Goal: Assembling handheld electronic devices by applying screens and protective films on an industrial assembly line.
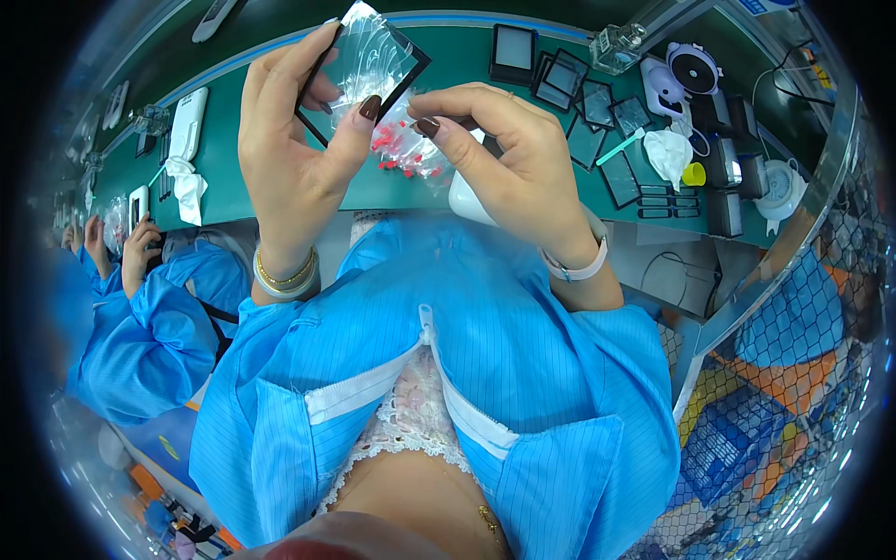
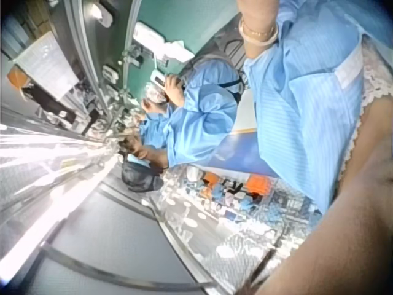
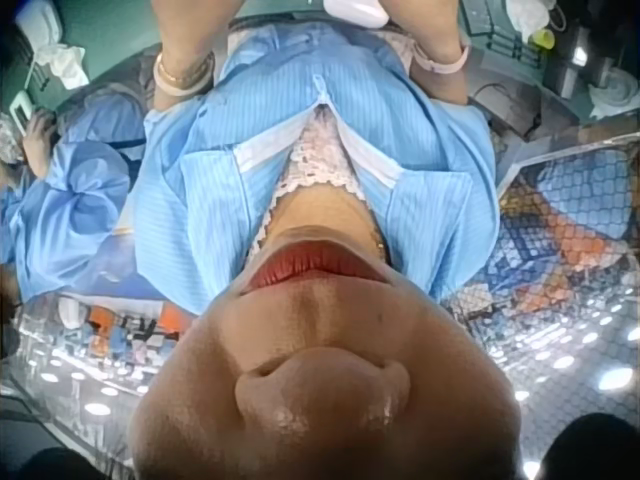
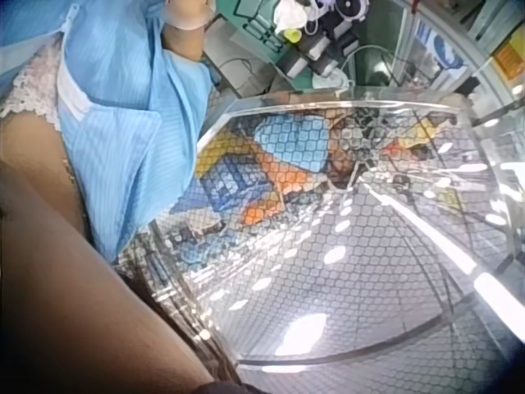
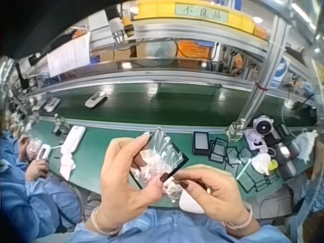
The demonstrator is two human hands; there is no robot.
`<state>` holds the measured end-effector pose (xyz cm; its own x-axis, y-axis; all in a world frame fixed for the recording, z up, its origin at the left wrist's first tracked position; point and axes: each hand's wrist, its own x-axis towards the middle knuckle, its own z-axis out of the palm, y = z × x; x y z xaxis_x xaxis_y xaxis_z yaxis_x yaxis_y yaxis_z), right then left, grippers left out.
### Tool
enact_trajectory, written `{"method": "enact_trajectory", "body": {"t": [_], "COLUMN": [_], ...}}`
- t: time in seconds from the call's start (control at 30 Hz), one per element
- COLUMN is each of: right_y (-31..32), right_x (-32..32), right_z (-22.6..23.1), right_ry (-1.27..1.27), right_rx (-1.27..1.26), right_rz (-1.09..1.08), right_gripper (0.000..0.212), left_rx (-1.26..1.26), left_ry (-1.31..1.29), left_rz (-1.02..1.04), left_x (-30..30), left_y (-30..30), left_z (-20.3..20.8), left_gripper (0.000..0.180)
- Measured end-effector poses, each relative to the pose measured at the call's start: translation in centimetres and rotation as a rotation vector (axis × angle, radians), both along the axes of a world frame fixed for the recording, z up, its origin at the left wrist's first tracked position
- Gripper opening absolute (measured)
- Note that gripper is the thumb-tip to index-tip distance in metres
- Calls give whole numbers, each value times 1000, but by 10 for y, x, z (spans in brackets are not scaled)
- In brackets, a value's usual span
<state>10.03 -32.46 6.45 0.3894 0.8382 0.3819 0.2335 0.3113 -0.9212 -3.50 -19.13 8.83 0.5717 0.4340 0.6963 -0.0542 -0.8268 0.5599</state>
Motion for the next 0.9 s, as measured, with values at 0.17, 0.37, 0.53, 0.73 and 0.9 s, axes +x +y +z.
{"method": "enact_trajectory", "body": {"t": [0.17,0.37,0.53,0.73,0.9], "right_y": [-1,-1,-3,-2,9], "right_x": [-2,-1,-1,-4,-5], "right_z": [1,1,-2,-2,-4], "right_ry": [-56,-119,-146,-422,-1114], "right_rx": [-33,-16,28,176,388], "right_rz": [-12,-24,-72,-311,-533], "right_gripper": [20,20,19,18,22], "left_rx": [23,37,19,58,-107], "left_ry": [-6,-19,15,16,-12], "left_rz": [-3,-16,20,62,-110], "left_x": [-2,-1,-1,1,2], "left_y": [0,1,-2,-2,3], "left_z": [0,0,1,1,-9], "left_gripper": [55,58,59,65,68]}}
